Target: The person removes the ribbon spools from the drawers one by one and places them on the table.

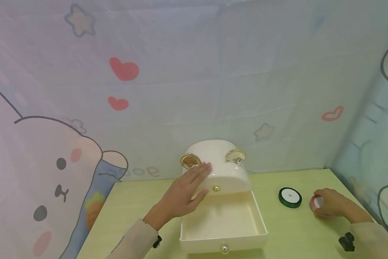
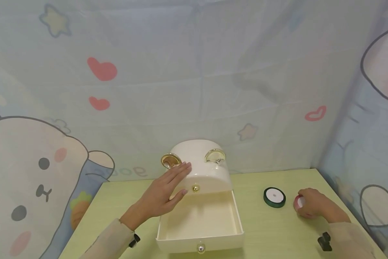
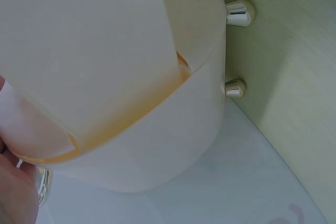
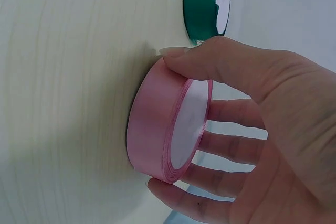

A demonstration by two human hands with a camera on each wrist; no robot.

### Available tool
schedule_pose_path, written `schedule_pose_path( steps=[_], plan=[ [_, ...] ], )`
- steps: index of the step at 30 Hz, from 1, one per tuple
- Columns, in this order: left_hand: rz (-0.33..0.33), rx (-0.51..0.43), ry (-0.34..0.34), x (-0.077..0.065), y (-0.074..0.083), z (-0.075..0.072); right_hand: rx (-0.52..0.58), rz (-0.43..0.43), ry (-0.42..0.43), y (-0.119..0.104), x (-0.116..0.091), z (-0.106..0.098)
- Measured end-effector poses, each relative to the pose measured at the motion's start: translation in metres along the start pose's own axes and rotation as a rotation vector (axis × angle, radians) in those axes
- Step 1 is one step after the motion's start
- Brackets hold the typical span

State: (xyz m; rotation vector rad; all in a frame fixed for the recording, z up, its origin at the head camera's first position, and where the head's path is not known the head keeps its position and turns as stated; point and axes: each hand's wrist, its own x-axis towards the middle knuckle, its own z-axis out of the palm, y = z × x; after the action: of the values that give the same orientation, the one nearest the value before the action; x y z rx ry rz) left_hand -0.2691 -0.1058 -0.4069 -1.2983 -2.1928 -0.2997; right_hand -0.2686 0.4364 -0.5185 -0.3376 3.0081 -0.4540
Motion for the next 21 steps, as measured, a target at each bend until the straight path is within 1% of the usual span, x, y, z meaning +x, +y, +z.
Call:
schedule_pose_path(
  steps=[4,11,17,21],
  plan=[
    [-0.006,0.003,-0.004,-0.0007,0.0001,-0.0003,-0.003,0.012,-0.011,0.002,0.0014,0.0024],
    [-0.012,0.015,-0.02,0.0003,-0.0015,0.0002,0.006,0.007,-0.021,-0.0005,0.0027,0.0013],
    [-0.006,0.01,-0.017,0.0001,-0.0014,0.0011,0.015,0.023,-0.04,0.0001,0.0025,0.0023],
    [-0.008,0.011,-0.016,-0.0001,-0.0009,0.001,0.015,0.02,-0.035,0.0025,0.0032,0.0048]
  ],
)
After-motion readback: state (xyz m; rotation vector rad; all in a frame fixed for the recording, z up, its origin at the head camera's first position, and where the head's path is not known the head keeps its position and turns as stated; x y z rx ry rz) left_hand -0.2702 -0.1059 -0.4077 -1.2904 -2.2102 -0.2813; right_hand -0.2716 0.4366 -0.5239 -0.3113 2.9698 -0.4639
